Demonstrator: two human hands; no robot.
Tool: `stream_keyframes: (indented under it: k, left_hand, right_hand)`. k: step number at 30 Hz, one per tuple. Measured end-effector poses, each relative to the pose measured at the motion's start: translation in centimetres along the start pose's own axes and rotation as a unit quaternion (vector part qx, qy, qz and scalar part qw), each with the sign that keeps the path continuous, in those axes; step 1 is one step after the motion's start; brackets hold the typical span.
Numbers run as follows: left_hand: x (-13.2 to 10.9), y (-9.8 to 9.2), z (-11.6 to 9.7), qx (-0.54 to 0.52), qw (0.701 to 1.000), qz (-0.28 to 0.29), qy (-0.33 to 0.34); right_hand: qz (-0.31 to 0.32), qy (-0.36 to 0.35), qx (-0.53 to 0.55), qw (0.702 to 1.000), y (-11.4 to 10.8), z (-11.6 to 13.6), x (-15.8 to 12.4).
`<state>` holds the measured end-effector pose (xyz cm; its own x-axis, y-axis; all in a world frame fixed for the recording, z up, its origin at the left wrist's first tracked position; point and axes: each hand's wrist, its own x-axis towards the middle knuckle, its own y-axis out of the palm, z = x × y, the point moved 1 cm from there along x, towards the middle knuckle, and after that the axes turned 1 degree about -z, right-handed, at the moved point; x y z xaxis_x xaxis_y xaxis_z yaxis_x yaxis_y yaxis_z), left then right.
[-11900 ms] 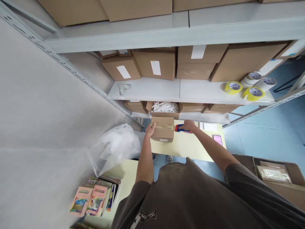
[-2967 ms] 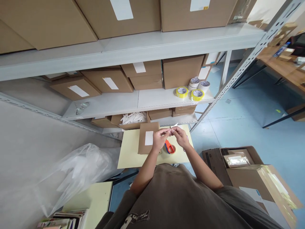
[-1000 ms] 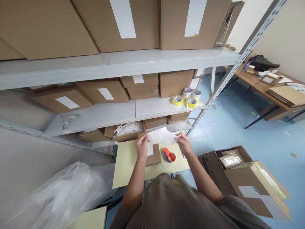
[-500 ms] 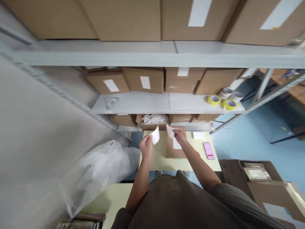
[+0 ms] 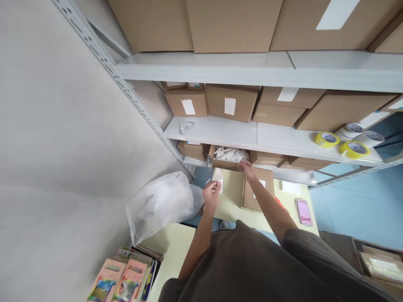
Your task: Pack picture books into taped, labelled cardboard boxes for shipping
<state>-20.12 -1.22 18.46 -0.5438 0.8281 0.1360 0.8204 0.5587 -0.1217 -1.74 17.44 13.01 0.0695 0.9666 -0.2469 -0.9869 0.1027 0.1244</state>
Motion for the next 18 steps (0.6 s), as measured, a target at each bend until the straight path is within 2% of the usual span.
stream_keyframes:
  k: [1, 3, 6, 9, 12, 14, 16, 18]
  left_hand:
    - [0.1, 0.5, 0.1, 0.010, 1.000, 0.022, 0.017]
    - [0.2, 2.1, 0.4, 0.021, 0.996, 0.077, 0.050]
    - [-0.5, 6.0, 0.8, 0.041, 0.981, 0.165, 0.094]
    - [-2.2, 10.6, 1.0, 0.087, 0.954, 0.249, 0.143]
    - [-4.4, 14.2, 0.9, 0.097, 0.923, 0.325, 0.181]
    - [-5.3, 15.7, 0.9, 0.077, 0.914, 0.354, 0.184]
    - [-5.5, 16.6, 1.4, 0.052, 0.936, 0.318, 0.139]
    - [-4.9, 17.1, 2.3, 0.021, 0.969, 0.244, 0.033]
  right_hand:
    - [0.020, 0.016, 0.003, 1.000, -1.0, -0.4, -2.0]
    - [0.109, 0.064, 0.018, 0.992, -3.4, -1.1, -6.2]
    - [0.145, 0.110, 0.060, 0.981, -7.2, -1.3, -12.0]
    - [0.085, 0.107, 0.090, 0.986, -10.0, -1.0, -15.1]
    - [-0.052, 0.067, 0.098, 0.992, -12.2, -0.9, -15.4]
    - [-0.136, 0.051, 0.104, 0.984, -13.6, -1.0, -14.8]
    - [-0.172, 0.060, 0.110, 0.977, -14.8, -1.1, -14.3]
    - [-0.159, 0.083, 0.114, 0.977, -15.6, -1.4, -14.0]
